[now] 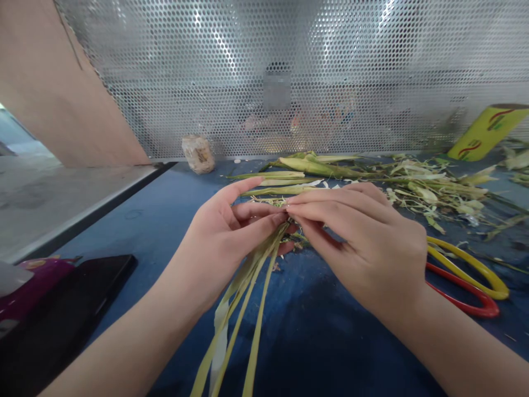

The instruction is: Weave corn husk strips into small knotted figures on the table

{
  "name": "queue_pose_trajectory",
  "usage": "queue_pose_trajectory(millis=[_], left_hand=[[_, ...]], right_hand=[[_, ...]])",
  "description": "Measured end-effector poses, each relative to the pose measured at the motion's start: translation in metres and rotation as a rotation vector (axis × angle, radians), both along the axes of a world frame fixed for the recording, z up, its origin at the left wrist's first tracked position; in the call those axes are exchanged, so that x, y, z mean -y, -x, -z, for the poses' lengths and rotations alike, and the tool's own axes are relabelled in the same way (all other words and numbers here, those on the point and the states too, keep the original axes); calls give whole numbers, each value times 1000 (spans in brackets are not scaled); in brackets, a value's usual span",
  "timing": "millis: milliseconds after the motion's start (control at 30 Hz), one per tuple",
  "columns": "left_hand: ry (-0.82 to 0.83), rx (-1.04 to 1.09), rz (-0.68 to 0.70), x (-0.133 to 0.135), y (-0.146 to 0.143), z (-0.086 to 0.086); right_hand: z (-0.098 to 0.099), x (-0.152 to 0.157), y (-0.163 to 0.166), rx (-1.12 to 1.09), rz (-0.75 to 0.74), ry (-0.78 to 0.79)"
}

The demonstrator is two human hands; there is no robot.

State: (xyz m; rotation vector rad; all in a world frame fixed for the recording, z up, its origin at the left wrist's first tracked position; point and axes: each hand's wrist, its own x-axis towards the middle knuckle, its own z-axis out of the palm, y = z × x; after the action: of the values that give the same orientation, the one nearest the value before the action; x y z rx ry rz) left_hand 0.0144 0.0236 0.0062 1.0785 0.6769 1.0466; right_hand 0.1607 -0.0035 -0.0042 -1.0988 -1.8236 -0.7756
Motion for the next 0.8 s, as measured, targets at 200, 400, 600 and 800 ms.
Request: queue_pose_trajectory(millis=[200,400,600,800], left_hand=[[24,15,-11,0,0,-1],[39,0,-12,1,0,-2],[89,-8,-13,-1,-2,-5],[100,14,-21,0,-1,-5]], right_hand=[[0,0,0,5,11,-7],[1,0,-3,33,-29,-25],[2,0,-2,26,18,-7],[1,-1,-2,17,-6,-12]])
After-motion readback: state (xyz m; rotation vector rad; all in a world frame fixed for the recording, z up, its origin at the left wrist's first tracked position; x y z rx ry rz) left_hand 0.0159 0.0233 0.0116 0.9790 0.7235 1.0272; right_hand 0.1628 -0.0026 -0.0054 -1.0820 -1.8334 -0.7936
